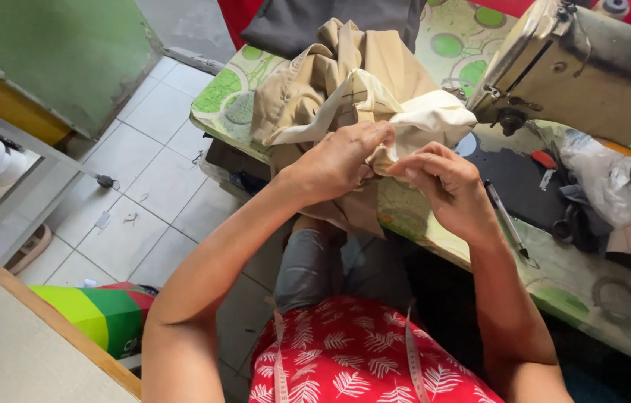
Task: Repairing the waistband of a pair of beige pants by inspecting and adjusting the fabric at a sewing station.
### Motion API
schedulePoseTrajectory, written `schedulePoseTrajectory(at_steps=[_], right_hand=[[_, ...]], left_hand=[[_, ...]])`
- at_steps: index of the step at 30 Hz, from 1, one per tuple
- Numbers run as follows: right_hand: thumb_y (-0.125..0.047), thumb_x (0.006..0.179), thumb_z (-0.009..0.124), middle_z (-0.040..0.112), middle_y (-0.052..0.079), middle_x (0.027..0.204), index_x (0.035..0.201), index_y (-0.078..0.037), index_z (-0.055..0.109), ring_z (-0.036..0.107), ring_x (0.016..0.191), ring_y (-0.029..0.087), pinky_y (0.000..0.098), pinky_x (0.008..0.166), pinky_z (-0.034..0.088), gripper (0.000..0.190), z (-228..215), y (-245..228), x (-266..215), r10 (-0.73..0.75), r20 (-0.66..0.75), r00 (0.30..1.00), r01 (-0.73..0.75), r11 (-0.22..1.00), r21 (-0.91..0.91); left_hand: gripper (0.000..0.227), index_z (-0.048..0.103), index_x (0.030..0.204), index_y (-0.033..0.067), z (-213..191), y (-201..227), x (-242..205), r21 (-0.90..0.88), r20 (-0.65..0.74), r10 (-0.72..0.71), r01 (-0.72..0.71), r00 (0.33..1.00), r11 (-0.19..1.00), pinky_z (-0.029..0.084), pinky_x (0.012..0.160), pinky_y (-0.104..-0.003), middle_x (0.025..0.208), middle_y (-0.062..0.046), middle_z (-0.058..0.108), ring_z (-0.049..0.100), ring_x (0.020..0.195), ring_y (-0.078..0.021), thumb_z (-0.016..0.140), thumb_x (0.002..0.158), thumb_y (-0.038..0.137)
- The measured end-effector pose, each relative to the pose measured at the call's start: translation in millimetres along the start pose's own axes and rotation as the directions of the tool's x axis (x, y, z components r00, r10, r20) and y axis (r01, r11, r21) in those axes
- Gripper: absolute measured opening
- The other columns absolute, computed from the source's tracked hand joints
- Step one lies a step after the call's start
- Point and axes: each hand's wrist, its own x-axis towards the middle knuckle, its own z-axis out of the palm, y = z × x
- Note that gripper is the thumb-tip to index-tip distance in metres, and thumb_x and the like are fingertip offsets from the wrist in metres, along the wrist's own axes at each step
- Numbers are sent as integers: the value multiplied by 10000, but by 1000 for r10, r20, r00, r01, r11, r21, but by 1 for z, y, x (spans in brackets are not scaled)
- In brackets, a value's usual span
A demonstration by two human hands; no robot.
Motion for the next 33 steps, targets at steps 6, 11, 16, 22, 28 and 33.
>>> schedulePoseTrajectory(at_steps=[6,11,16,22,28,33], right_hand=[[27,984,691,690,105,888,1218,2,687,704,803,192,384,758,558,236,-8,36,-14,5,-16,1000,-5,999,-40],[-143,887,869,711,61,866,1222,-33,661,708,747,198,353,732,557,410,-9,52,-22,-62,-18,998,58,982,-179],[-39,933,764,670,78,936,1032,-87,697,693,851,287,415,769,573,129,-12,75,-28,-102,-6,995,96,951,-295],[-120,958,741,653,133,1019,1127,-44,625,672,912,323,441,844,586,218,-15,46,-22,-59,-122,991,42,989,-139],[-183,904,782,576,92,1001,1067,-87,615,653,897,328,435,798,580,252,20,63,-24,-233,-87,969,172,880,-442],[-66,947,690,536,59,877,1011,-129,614,616,827,317,409,754,561,117,8,66,-12,-259,-124,958,155,828,-538]], left_hand=[[505,502,1139,148,10,-3,16,138,109,-22,7,994,990,607,816,-557,1111,-85,556,690,918,-470,833,779,21],[405,477,894,139,16,-11,23,91,63,66,-72,996,993,584,736,-554,981,-67,560,691,885,-434,833,733,30],[363,492,876,138,13,0,15,202,41,40,-48,998,978,604,742,-509,954,-56,609,707,894,-388,800,716,32],[200,530,998,133,14,0,3,402,23,36,-42,999,915,615,743,-494,1005,-56,619,712,967,-338,682,873,103],[235,496,1037,191,19,-2,-6,406,-81,35,1,996,914,600,754,-472,918,-44,596,704,958,-306,677,907,114],[431,447,1270,204,9,35,-5,328,-34,30,-17,999,944,589,827,-511,984,-117,645,693,997,-373,636,920,37]])
